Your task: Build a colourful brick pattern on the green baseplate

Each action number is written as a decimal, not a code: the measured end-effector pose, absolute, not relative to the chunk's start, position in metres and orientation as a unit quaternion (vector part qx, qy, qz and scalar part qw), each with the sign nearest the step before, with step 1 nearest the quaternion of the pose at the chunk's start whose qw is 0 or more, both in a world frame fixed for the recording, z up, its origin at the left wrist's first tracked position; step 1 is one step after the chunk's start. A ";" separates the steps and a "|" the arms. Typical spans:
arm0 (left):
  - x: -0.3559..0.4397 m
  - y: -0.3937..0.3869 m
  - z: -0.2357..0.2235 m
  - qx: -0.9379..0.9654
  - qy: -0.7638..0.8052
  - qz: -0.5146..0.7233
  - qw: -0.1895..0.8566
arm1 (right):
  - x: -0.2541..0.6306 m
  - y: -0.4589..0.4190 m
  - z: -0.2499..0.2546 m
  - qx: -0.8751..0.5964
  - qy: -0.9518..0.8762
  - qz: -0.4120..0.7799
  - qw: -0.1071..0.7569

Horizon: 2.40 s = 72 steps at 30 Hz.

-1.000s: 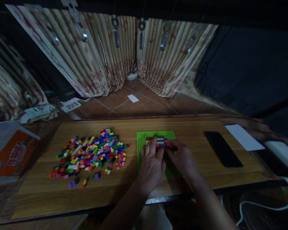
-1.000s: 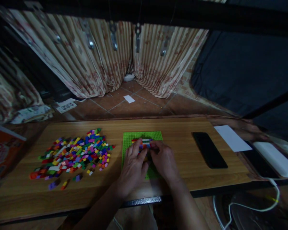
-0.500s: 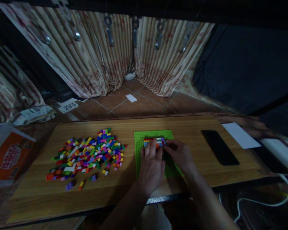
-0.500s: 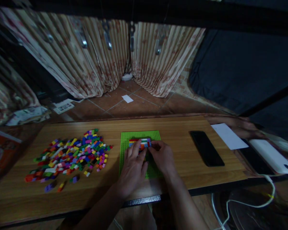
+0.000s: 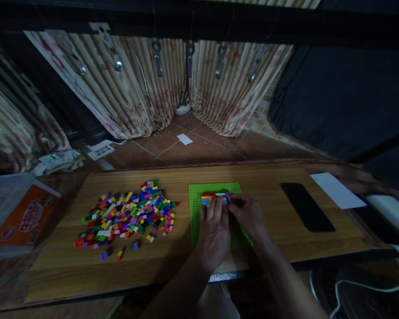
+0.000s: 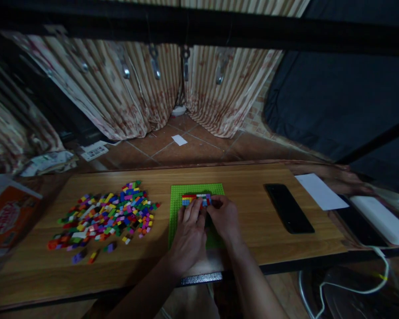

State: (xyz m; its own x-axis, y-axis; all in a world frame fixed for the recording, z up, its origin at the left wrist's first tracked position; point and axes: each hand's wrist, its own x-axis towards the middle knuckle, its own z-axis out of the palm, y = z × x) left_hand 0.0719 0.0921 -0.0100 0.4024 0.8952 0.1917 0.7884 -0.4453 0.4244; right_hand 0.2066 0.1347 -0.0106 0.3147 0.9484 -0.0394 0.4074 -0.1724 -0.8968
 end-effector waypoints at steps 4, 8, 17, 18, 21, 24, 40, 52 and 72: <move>0.065 0.090 -0.009 0.820 0.508 0.228 0.133 | 0.211 0.134 -0.009 -0.684 -0.476 0.351 0.428; 0.050 0.093 -0.001 0.805 0.519 0.259 0.124 | 0.213 0.133 -0.004 -0.703 -0.465 0.321 0.433; -0.031 0.123 0.007 0.702 0.655 0.272 0.064 | 0.193 0.133 0.011 -0.681 -0.445 0.315 0.488; -0.037 0.125 0.007 0.701 0.661 0.260 0.061 | 0.191 0.132 0.012 -0.676 -0.445 0.319 0.493; -0.044 0.125 0.006 0.709 0.665 0.228 0.049 | 0.187 0.133 0.011 -0.663 -0.449 0.328 0.502; -0.042 0.124 0.005 0.722 0.660 0.205 0.034 | 0.185 0.133 0.007 -0.661 -0.458 0.323 0.499; -0.023 0.125 0.011 0.504 0.570 0.499 0.414 | 0.143 0.123 0.005 -0.570 -0.556 0.369 0.480; -0.014 0.113 0.015 0.212 0.454 0.540 0.676 | 0.123 0.114 0.012 -0.508 -0.633 0.393 0.431; -0.020 0.113 0.017 0.285 0.474 0.478 0.682 | 0.139 0.118 0.014 -0.489 -0.654 0.381 0.433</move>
State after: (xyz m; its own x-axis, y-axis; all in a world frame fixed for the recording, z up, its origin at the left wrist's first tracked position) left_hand -0.0203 0.1135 0.0170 0.0933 0.9230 -0.3733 -0.3823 0.3794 0.8426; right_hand 0.1389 0.1180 0.0135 -0.1461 0.9703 0.1930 0.3100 0.2301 -0.9225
